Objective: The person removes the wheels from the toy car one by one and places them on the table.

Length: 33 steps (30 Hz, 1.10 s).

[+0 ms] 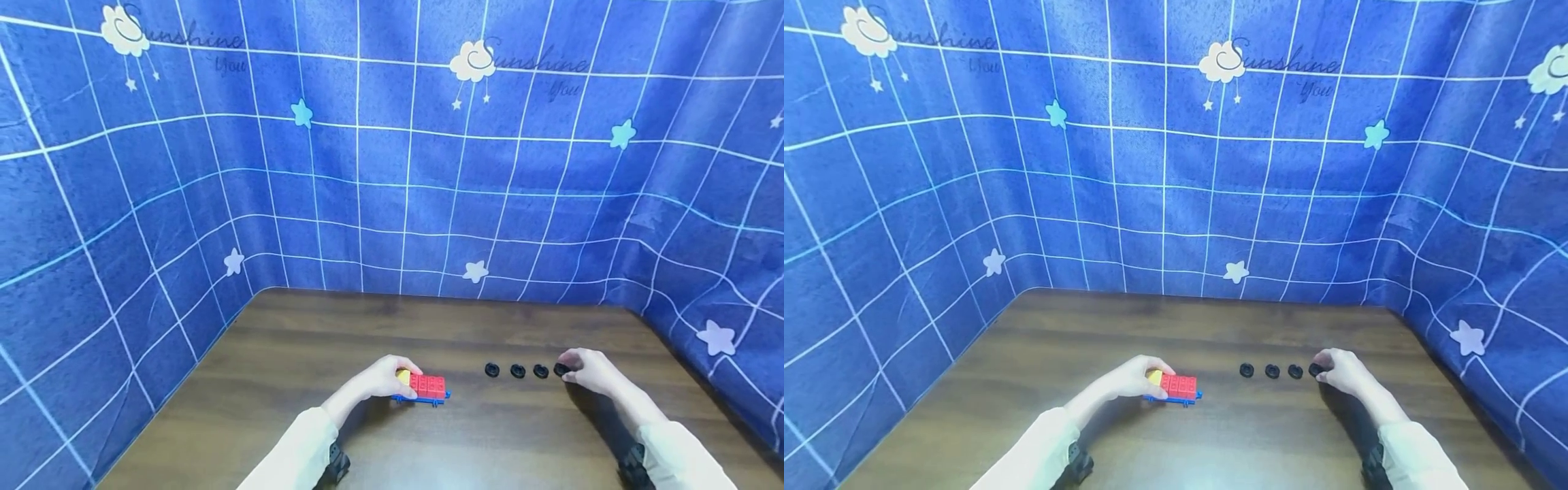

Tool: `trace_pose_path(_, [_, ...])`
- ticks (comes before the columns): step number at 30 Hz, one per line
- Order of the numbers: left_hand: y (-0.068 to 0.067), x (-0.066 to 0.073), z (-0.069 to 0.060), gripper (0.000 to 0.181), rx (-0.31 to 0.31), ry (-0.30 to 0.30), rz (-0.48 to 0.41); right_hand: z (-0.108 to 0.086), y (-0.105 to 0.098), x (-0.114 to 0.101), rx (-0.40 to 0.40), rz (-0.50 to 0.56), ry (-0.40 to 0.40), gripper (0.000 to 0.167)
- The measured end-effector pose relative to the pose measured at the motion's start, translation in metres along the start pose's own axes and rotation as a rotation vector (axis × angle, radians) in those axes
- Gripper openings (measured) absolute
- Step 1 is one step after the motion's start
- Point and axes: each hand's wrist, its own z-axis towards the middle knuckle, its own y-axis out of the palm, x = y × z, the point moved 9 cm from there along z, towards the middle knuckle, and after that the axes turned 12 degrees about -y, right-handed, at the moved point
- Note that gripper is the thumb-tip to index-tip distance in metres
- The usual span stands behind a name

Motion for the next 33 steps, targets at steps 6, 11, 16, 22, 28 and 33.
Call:
trace_pose_path(6, [0.001,0.005,0.000,0.032,-0.009,0.012,0.012,0.004,-0.002,0.000,-0.001,-0.011,-0.014,0.028])
trace_pose_path(11, [0.001,0.005,0.001,0.033,-0.002,0.020,0.012,0.006,-0.004,-0.001,-0.004,-0.026,-0.018,0.028])
trace_pose_path(16, [-0.001,0.003,0.005,0.034,0.023,0.025,0.027,0.007,-0.008,-0.002,0.014,-0.042,-0.018,0.029])
trace_pose_path(22, [-0.002,0.001,0.006,0.033,0.031,0.029,0.040,0.008,-0.010,-0.003,0.031,-0.041,-0.020,0.029])
trace_pose_path(28, [-0.003,0.002,0.003,0.041,0.035,0.020,0.043,0.008,-0.019,-0.005,0.076,-0.066,-0.040,0.029])
trace_pose_path(33, [-0.011,0.005,0.003,0.047,0.090,0.028,0.014,0.009,-0.030,-0.008,0.115,-0.122,-0.060,0.024])
